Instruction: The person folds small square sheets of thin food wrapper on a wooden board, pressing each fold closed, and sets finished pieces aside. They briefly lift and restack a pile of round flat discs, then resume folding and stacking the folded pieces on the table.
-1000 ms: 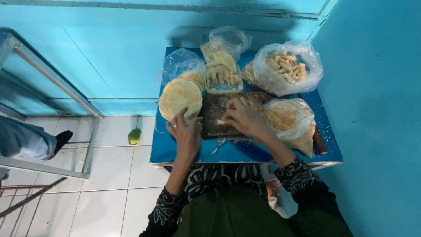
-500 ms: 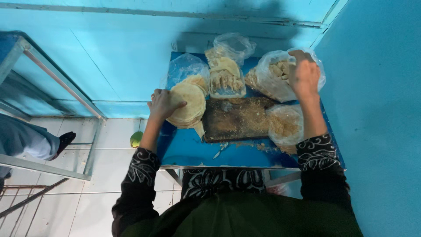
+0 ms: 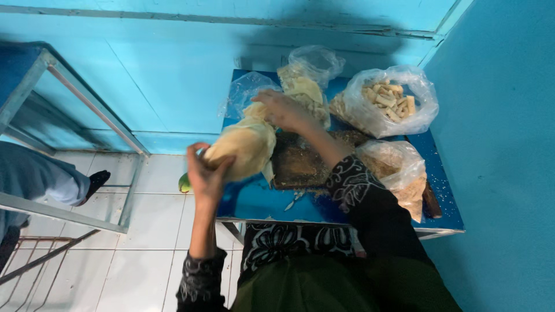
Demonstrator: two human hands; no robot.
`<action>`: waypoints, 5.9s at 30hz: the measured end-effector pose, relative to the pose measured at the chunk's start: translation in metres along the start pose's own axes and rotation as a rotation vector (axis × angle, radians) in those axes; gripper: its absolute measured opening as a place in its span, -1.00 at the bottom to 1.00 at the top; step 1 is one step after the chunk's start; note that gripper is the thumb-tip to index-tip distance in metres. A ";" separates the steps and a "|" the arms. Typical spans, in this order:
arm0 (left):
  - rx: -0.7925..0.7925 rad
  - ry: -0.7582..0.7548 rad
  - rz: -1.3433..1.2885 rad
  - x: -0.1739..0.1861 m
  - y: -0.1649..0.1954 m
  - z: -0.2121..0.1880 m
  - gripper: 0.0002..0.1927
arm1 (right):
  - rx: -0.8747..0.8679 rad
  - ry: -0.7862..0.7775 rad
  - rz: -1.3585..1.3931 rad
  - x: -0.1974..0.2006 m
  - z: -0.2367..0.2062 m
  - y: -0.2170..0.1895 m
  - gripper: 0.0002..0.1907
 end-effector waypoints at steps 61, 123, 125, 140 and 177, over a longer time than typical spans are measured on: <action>0.510 0.004 -0.762 -0.048 -0.078 0.167 -0.48 | 0.040 -0.234 0.143 -0.031 -0.108 -0.123 -0.47; 0.583 0.276 -0.872 0.073 -0.095 0.034 -0.53 | 0.030 0.255 0.014 0.001 0.035 -0.025 -0.61; 0.607 0.293 -0.842 0.074 -0.096 0.034 -0.53 | -0.028 0.207 -0.053 -0.020 0.040 -0.026 -0.50; 0.618 0.314 -0.855 0.073 -0.106 0.037 -0.53 | -0.510 -0.250 0.796 0.018 0.002 0.012 -0.75; 0.092 0.530 -0.606 0.065 -0.071 0.053 -0.48 | -0.308 0.027 0.703 0.051 0.009 -0.038 -0.63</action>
Point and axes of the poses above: each hand's wrist, its own z-axis towards the middle knuckle, its own x-axis out of the back of the hand, y = z × x, the point moved 5 cm from there along z, towards the middle knuckle, and after that the axes turned 2 degrees about -x, right-handed, at the moved point
